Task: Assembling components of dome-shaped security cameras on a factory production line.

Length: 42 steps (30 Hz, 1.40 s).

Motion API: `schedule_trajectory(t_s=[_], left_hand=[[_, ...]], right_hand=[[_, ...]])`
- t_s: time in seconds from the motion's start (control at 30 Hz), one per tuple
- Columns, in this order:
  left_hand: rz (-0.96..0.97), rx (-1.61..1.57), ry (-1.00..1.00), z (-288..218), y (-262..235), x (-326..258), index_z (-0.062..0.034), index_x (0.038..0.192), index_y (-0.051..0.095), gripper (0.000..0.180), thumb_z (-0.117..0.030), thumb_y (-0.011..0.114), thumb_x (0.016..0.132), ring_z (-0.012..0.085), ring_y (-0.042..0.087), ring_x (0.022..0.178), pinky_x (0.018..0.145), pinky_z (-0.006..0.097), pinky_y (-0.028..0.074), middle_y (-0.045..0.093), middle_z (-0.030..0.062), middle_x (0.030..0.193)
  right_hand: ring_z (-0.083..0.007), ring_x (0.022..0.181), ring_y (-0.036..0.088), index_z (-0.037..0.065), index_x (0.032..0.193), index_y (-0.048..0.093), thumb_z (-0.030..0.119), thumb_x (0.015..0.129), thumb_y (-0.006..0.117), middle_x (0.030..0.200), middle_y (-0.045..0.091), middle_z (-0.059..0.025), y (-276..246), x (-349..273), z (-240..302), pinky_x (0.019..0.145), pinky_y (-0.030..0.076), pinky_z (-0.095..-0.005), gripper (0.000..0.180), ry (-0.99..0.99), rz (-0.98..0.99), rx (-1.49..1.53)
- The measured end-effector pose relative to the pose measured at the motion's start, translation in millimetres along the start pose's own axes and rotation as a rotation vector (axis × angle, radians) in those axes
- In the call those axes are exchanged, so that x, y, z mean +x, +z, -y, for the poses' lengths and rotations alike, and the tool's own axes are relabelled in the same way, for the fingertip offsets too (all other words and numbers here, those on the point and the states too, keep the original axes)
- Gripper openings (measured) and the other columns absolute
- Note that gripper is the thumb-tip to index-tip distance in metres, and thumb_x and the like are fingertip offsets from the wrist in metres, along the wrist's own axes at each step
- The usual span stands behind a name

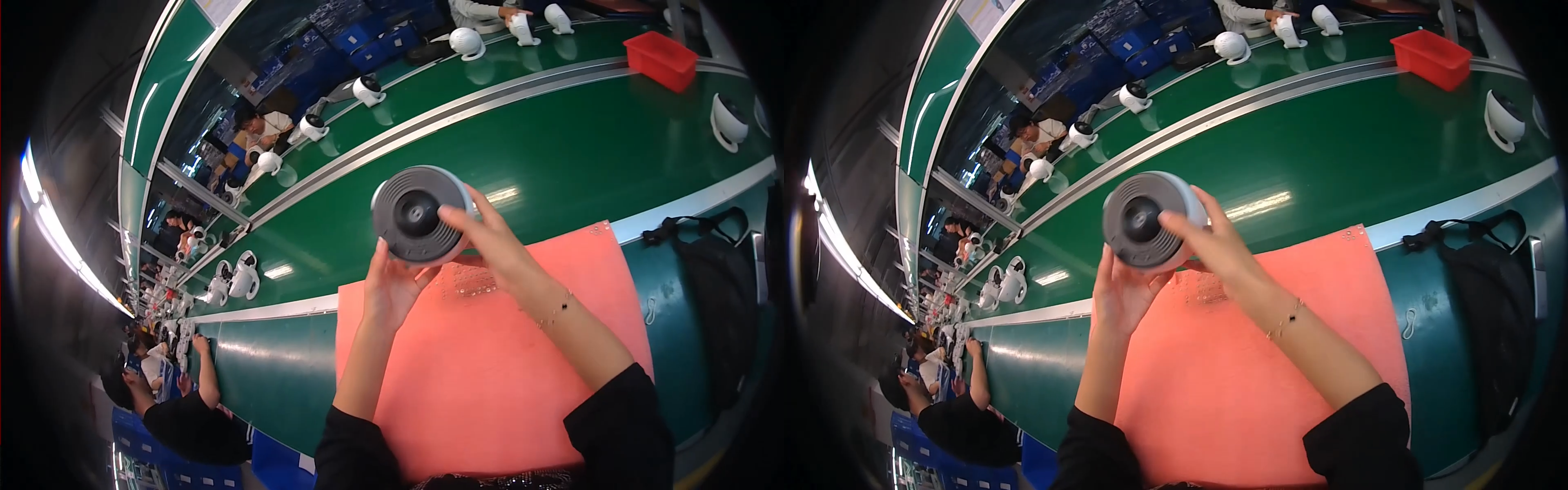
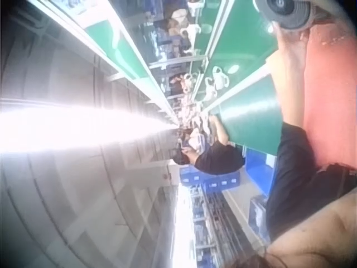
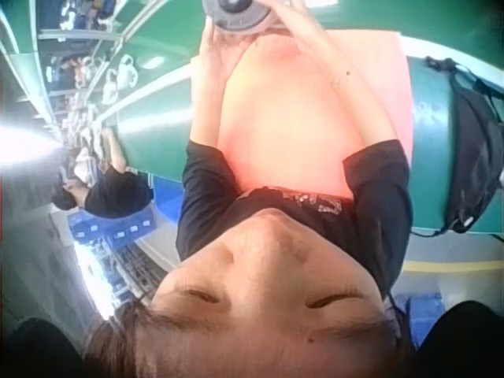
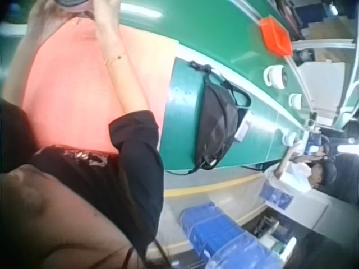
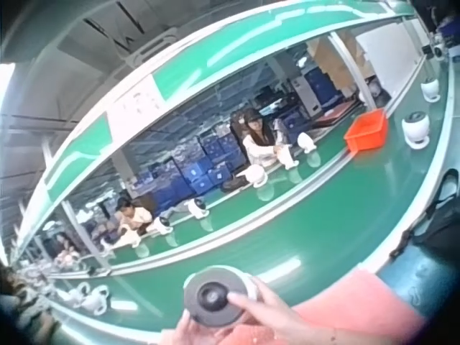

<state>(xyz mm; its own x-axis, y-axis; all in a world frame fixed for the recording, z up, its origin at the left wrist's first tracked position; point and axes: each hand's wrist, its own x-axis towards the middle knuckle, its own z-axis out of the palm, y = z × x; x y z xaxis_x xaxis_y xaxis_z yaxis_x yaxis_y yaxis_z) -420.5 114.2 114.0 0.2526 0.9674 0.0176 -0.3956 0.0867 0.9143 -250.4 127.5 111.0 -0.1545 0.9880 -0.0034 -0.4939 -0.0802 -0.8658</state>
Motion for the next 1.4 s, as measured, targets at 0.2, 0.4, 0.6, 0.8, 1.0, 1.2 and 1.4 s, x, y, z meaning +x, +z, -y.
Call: schedule_trajectory(t_s=[0.2, 0.4, 0.6, 0.8, 1.0, 1.2, 1.4], left_hand=[[-0.012, 0.083, -0.038, 36.4, -6.4, 19.3, -0.0124, 0.127, 0.03, 0.046, -0.032, 0.051, 0.091, 0.03, 0.044, 0.119, 0.098, 0.041, 0.038, 0.045, 0.0188, 0.125], [-0.029, 0.529, 0.085, 79.4, -50.1, 20.9, -0.0001, 0.103, 0.055, 0.02, -0.014, 0.048, 0.091, 0.0141, 0.059, 0.092, 0.079, 0.025, 0.048, 0.061, 0.0091, 0.1], [0.013, 0.555, 0.047, 75.6, -40.3, 20.3, 0.0001, 0.097, 0.058, 0.017, -0.012, 0.047, 0.091, 0.0117, 0.06, 0.085, 0.074, 0.024, 0.05, 0.062, 0.0067, 0.093], [-0.008, 0.556, 0.002, 78.2, -47.8, 17.2, 0.0021, 0.095, 0.058, 0.015, -0.006, 0.047, 0.091, 0.014, 0.061, 0.084, 0.075, 0.026, 0.05, 0.063, 0.0067, 0.092], [-0.055, 0.805, 0.26, 92.4, -48.0, 14.2, 0.0031, 0.078, 0.059, 0.015, -0.008, 0.06, 0.069, 0.027, 0.062, 0.064, 0.057, 0.037, 0.047, 0.061, 0.0187, 0.07], [0.015, 1.065, 0.291, 94.5, -53.7, 14.3, 0.002, 0.081, 0.059, 0.015, -0.005, 0.058, 0.068, 0.0306, 0.062, 0.07, 0.062, 0.038, 0.048, 0.062, 0.0183, 0.074], [-0.007, 1.087, 0.367, 86.3, -50.1, 13.4, 0.0056, 0.074, 0.058, 0.015, -0.009, 0.058, 0.069, 0.0335, 0.06, 0.063, 0.057, 0.04, 0.048, 0.06, 0.0211, 0.068]], right_hand=[[-0.0264, 0.108, 0.05, 0.012, 0.126, 0.041, 0.057, 0.076, 0.056, 0.12, 0.044, -0.0161, -73.7, 39.0, -12.9, 0.087, 0.047, -0.0432, 0.069, 0.31, -0.085, 0.343], [-0.0241, 0.101, 0.052, 0.017, 0.127, 0.038, 0.062, 0.074, 0.057, 0.116, 0.048, -0.0116, -113.0, 49.8, -7.2, 0.09, 0.043, -0.0406, 0.072, 0.15, -0.315, 0.071], [-0.0331, 0.116, 0.044, 0.005, 0.137, 0.02, 0.057, 0.078, 0.056, 0.134, 0.035, -0.0194, -99.4, 50.9, -10.8, 0.088, 0.042, -0.0414, 0.087, -0.133, -0.542, -0.245], [-0.0386, 0.105, 0.033, 0.0, 0.12, 0.035, 0.009, 0.073, 0.06, 0.113, 0.036, -0.0227, -65.5, 41.0, -26.0, 0.092, 0.027, -0.0482, 0.054, -1.112, -0.668, -1.276], [-0.0346, 0.096, 0.045, 0.001, 0.113, 0.041, 0.004, 0.068, 0.058, 0.113, 0.04, -0.0186, -15.6, 8.0, -97.9, 0.085, 0.04, -0.043, 0.048, -0.749, 0.446, -1.339], [-0.0311, 0.1, 0.045, 0.007, 0.118, 0.041, 0.009, 0.069, 0.064, 0.116, 0.039, -0.0117, -8.5, 3.4, -81.4, 0.086, 0.043, -0.0405, 0.054, -0.576, 0.475, -1.325], [-0.0313, 0.101, 0.046, 0.01, 0.119, 0.04, 0.009, 0.067, 0.066, 0.114, 0.04, -0.011, -3.6, 3.1, -81.3, 0.081, 0.045, -0.0399, 0.059, -0.575, 0.459, -1.329]])
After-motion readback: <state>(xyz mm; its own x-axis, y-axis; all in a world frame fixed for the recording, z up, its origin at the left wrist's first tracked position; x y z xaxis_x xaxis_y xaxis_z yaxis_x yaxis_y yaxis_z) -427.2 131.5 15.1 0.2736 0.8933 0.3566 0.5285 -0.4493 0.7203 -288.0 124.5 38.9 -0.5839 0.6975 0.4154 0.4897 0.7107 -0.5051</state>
